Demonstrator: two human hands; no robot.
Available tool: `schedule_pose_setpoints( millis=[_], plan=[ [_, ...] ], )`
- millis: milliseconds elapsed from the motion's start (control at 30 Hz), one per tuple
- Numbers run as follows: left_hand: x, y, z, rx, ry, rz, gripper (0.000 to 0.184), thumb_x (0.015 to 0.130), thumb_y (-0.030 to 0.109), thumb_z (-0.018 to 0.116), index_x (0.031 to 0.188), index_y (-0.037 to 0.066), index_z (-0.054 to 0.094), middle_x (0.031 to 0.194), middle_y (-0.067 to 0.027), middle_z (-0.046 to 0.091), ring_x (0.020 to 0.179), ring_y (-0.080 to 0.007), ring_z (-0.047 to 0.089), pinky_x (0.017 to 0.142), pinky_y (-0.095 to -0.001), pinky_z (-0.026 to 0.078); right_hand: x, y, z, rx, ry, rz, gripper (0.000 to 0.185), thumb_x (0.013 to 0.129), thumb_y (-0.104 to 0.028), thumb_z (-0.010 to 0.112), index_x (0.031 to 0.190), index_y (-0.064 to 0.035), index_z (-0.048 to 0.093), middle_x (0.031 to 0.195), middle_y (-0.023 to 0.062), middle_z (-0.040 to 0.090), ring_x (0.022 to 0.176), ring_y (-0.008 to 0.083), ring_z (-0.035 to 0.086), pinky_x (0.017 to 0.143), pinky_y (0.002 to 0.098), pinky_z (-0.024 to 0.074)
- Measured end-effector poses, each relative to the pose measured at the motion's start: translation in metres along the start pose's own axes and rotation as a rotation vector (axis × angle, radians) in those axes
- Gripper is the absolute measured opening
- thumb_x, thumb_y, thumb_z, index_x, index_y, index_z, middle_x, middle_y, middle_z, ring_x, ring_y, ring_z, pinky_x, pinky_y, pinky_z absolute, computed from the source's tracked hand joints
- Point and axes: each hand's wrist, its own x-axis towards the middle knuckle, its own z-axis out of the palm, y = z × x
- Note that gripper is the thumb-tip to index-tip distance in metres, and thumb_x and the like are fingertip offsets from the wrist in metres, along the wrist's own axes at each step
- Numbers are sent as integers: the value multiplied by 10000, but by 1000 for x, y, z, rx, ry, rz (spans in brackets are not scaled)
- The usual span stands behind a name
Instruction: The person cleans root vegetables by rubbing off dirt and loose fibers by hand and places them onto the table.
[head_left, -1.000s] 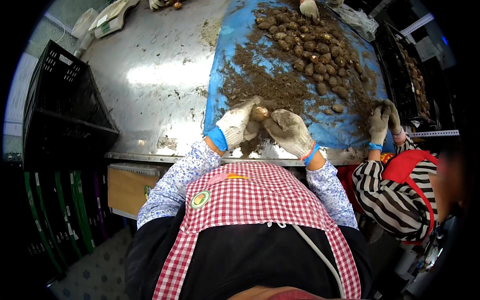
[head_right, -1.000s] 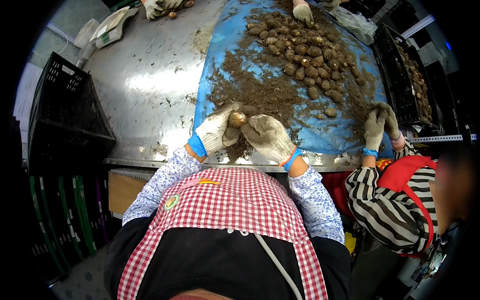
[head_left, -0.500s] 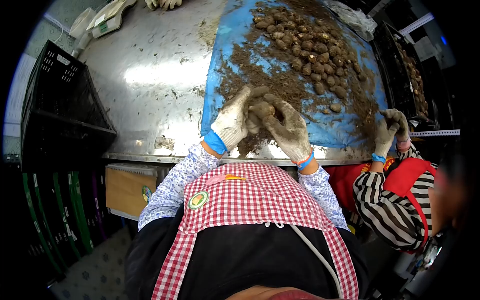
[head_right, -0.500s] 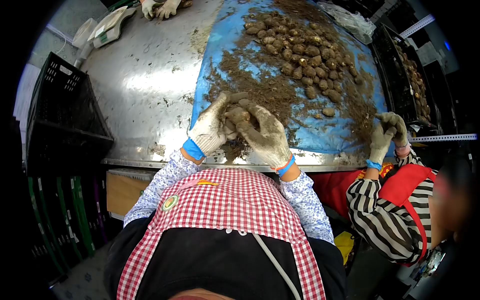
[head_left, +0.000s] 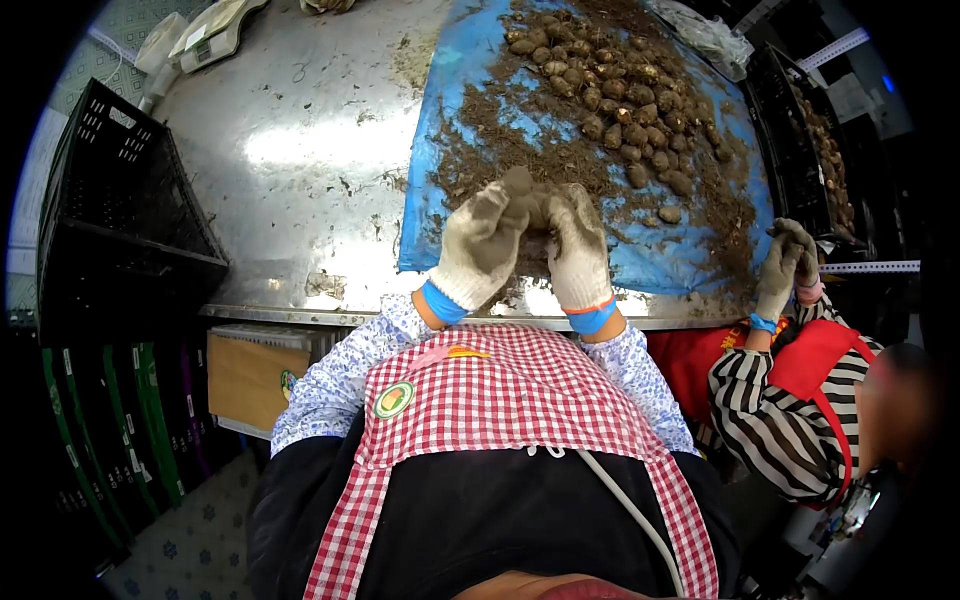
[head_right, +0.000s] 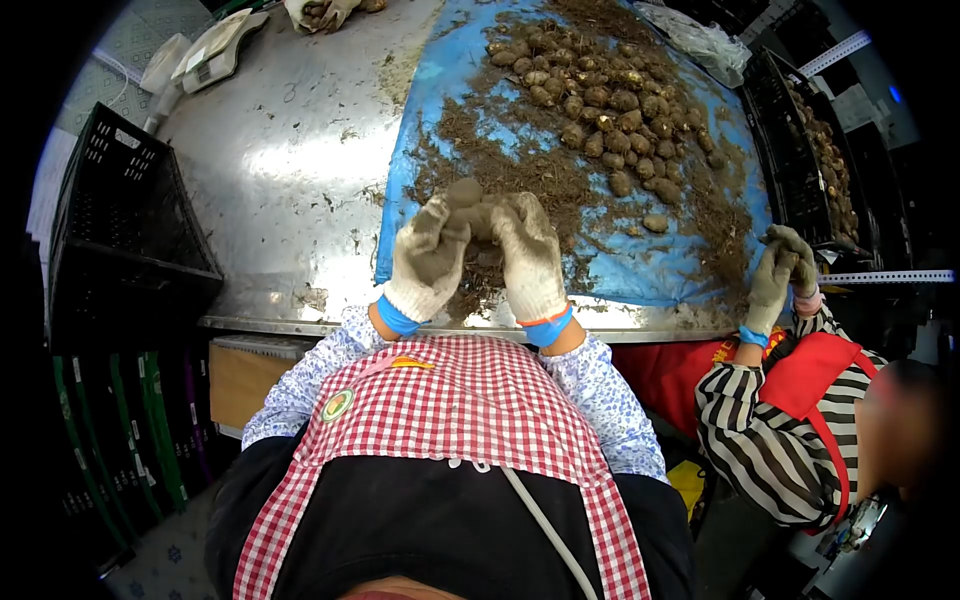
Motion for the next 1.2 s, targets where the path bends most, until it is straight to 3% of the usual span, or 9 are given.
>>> schedule_pose_setpoints(
  millis=[133,200,367,500,633,733,833,1033,1200],
  plan=[
    [-2,0,-4,731,-3,44,168,825,81,569,959,-20,558,913,-102,612,774,-179,574,786,-323,510,7,9,-5,-352,-166,-138,485,716,29,642,1191,18,547,1183,230,579,1096,372,568,921,401,482],
    [1,9,2,-209,153,-105,178,711,-66,599,858,34,585,941,-73,628,785,-170,612,711,-300,528,5,16,-5,-316,-187,-140,507,724,27,633,1220,10,527,1174,232,582,1074,373,578,913,402,488],
    [-7,22,-17,717,198,-174,153,923,74,557,1072,55,525,1088,-73,573,969,-138,563,782,-263,524,6,11,-10,-418,-230,90,536,807,-12,606,1317,-2,444,1168,219,591,1044,349,596,878,387,503],
    [-2,14,-12,357,163,-118,111,933,71,513,1037,34,528,1103,-105,543,944,-163,557,767,-257,523,-1,-5,-3,171,-195,270,401,898,-74,491,1291,3,466,1095,185,602,930,284,603,768,344,503],
    [-6,26,35,1340,-83,324,102,944,71,464,995,15,532,1103,-139,515,897,-185,549,747,-249,520,-5,-4,2,290,-103,204,386,997,-303,417,1217,-5,523,912,95,638,715,127,605,587,249,498],
    [8,24,47,191,399,-213,140,956,84,439,999,9,549,961,-115,557,734,-155,504,691,-217,498,-8,-23,16,356,22,368,403,1018,-335,377,1179,-1,534,898,88,642,704,125,603,575,257,503],
    [7,37,43,1632,21,9,222,941,84,460,1133,20,551,1044,-131,558,822,-136,515,721,-224,474,-15,-2,32,272,116,81,259,987,-196,468,1120,17,534,866,130,613,705,195,592,589,319,483],
    [22,44,21,1214,92,-231,302,944,170,490,1197,8,526,1129,-147,569,931,-160,570,748,-262,528,-20,13,40,-21,158,-293,236,958,-127,519,1143,18,528,926,147,625,791,227,627,662,323,528],
    [17,39,43,821,75,-369,338,907,1,488,1245,-4,480,1287,-171,498,1166,-217,533,925,-283,510,-16,-6,15,344,21,377,262,986,-140,459,1202,2,500,1035,170,626,900,248,641,750,320,553]
  ],
)
